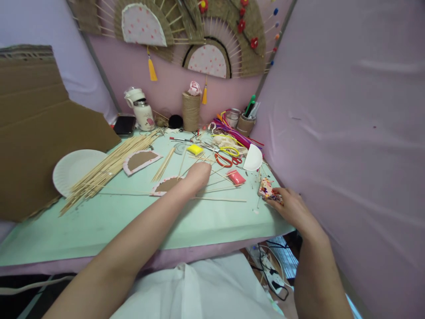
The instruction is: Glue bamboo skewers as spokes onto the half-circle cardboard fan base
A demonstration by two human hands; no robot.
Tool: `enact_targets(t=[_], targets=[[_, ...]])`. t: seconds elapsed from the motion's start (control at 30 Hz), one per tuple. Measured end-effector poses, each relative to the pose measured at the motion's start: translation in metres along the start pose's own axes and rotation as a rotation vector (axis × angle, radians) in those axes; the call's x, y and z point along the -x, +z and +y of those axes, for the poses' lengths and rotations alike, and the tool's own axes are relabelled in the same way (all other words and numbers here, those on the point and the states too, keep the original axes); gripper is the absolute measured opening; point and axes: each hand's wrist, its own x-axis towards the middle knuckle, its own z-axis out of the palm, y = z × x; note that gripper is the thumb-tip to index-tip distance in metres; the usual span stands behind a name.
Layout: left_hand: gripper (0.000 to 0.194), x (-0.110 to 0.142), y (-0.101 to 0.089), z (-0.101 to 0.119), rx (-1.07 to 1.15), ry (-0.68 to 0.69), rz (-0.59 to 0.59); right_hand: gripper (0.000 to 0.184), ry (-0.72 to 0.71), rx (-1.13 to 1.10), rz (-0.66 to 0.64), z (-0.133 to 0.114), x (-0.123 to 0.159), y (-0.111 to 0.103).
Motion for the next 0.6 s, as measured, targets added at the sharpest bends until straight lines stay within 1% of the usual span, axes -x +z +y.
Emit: enact_targets(t=[0.1,0.13,0.27,0.37,0.47,0.53,0.6], targets=[[0.018,-0.009,0.003,-0.002,-0.017,-0.013,-0.106,0.048,0.042,-0.006,-0.012,0.005,0.002,0.005],[0.018,-0.011,0.003,-0.002,-0.013,-0.018,-0.125,0.050,0.061,-0.005,-0.014,0.005,0.002,0.006],[0.026,-0.018,-0.005,-0.007,0.039,-0.031,-0.140,0.053,0.088,0.001,-0.061,0.007,-0.001,0.009],[0.025,-0.016,-0.018,-0.017,0.146,-0.054,-0.081,0.054,0.071,-0.003,-0.074,0.006,-0.006,0.010],[0.014,-0.011,-0.032,-0.030,0.439,-0.150,0.062,0.053,0.069,0.032,-0.095,0.005,-0.008,0.010],[0.012,-0.005,-0.041,-0.039,0.624,-0.211,0.111,0.050,0.067,0.063,-0.092,0.004,-0.008,0.011],[0.013,0.002,-0.047,-0.045,0.785,-0.268,0.143,0.049,0.056,0.078,-0.057,0.003,-0.006,0.012]])
